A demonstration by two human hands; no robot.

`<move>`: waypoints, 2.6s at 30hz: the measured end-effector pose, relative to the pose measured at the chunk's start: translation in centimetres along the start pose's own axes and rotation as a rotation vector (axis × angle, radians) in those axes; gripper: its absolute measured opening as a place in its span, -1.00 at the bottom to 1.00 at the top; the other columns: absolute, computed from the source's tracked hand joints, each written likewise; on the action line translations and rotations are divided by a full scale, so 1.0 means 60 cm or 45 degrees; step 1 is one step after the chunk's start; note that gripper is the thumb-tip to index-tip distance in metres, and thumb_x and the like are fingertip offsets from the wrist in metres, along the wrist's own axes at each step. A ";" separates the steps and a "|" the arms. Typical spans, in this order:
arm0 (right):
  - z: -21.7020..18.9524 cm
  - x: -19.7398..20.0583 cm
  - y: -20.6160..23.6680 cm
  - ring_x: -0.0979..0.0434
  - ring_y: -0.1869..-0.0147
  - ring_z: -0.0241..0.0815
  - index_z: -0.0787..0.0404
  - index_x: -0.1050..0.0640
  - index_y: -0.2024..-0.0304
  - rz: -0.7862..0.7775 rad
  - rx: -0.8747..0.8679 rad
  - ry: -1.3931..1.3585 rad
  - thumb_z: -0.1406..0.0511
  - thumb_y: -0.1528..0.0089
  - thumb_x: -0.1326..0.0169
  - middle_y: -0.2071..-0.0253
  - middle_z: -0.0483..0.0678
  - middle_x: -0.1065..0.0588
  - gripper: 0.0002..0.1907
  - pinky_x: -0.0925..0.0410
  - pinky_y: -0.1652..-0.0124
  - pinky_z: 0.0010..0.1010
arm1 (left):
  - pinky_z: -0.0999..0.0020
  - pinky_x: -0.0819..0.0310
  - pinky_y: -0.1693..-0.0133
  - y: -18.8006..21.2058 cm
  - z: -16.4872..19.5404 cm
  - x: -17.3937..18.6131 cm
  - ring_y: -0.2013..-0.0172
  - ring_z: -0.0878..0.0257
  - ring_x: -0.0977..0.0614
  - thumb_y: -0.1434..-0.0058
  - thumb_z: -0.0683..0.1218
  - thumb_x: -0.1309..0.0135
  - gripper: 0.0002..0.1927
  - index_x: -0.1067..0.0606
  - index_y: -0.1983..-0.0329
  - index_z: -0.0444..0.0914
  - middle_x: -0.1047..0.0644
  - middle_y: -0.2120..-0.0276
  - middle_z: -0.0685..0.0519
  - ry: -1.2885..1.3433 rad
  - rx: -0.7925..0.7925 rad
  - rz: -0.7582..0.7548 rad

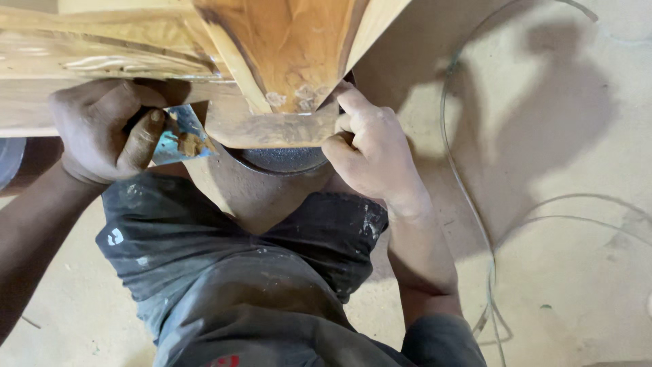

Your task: The person sits on the floor of a workshop and sands a carved wooden chair using pieces of sandpaper. They rub the sandpaper along the chair's armrests, rails, and slats, repositioning the paper in their hand and moving around the chair to reach different surfaces.

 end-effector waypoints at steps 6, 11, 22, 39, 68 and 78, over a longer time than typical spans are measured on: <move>0.006 -0.042 0.080 -0.43 0.64 -0.37 0.32 -0.52 -0.21 -0.237 -0.146 -0.198 0.45 -0.11 0.04 0.64 -0.10 -0.50 -0.43 -0.35 0.51 -0.49 | 0.27 -0.52 0.26 0.022 0.011 0.002 0.35 0.04 -0.63 -0.61 0.03 0.05 -0.64 -0.54 0.19 -0.32 -0.58 0.34 -0.10 -0.049 -0.044 -0.013; -0.031 -0.093 0.191 -0.51 0.47 -0.39 0.37 -0.56 -0.07 -0.129 -0.015 -0.407 0.42 -0.15 -0.10 0.48 -0.14 -0.52 -0.60 -0.38 0.39 -0.54 | 0.25 -0.48 0.36 0.017 -0.004 0.008 0.44 0.06 -0.62 -0.53 0.06 0.02 -0.65 -0.57 0.19 -0.28 -0.57 0.42 -0.09 -0.058 0.005 0.018; 0.080 -0.271 0.221 -0.53 0.23 -0.34 0.36 -0.51 0.15 -0.266 -0.404 -0.846 0.29 -0.38 -0.11 0.28 -0.09 -0.49 -0.79 -0.41 0.20 -0.51 | 0.19 -0.46 0.36 0.033 -0.001 0.044 0.44 0.05 -0.60 -0.43 0.04 -0.02 -0.71 -0.55 0.29 -0.23 -0.56 0.45 -0.03 -0.096 -0.018 0.065; -0.067 -0.337 0.178 -0.58 0.06 -0.12 0.39 -0.59 -0.01 0.081 -0.046 -0.341 0.18 -0.29 -0.19 0.02 0.08 -0.54 -0.60 -0.44 0.02 -0.34 | 0.47 -0.44 0.07 0.340 0.074 -0.207 0.17 0.41 -0.54 -0.45 -0.17 0.09 -0.84 -0.49 0.11 -0.34 -0.55 0.23 0.11 2.138 0.931 -0.254; -0.262 -0.620 0.048 -0.54 -0.16 -0.14 0.32 -0.32 -0.32 -0.195 0.527 -0.399 -0.22 -0.31 -0.04 -0.08 0.08 -0.48 -0.14 -0.42 -0.16 -0.34 | 0.32 -0.48 0.01 0.484 -0.179 0.032 0.16 0.27 -0.62 -0.36 -0.11 -0.01 -0.81 -0.58 0.14 -0.29 -0.63 0.24 0.03 1.396 0.865 0.244; -0.331 -0.586 -0.072 -0.59 0.07 -0.04 0.34 -0.52 -0.10 0.182 0.972 0.228 0.14 -0.42 -0.11 0.08 0.13 -0.54 -0.61 -0.45 0.01 -0.38 | 0.13 -0.50 0.12 0.476 -0.258 0.268 0.16 -0.07 -0.65 -0.37 -0.01 0.05 -0.78 -0.51 0.15 -0.24 -0.60 0.24 -0.09 0.747 0.640 0.450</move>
Point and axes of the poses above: each hand's wrist, its own y-axis away from the middle knuckle, its own x-axis out of the back of the hand, z = x × y, the point moved 10 cm from there along -y, towards the middle knuckle
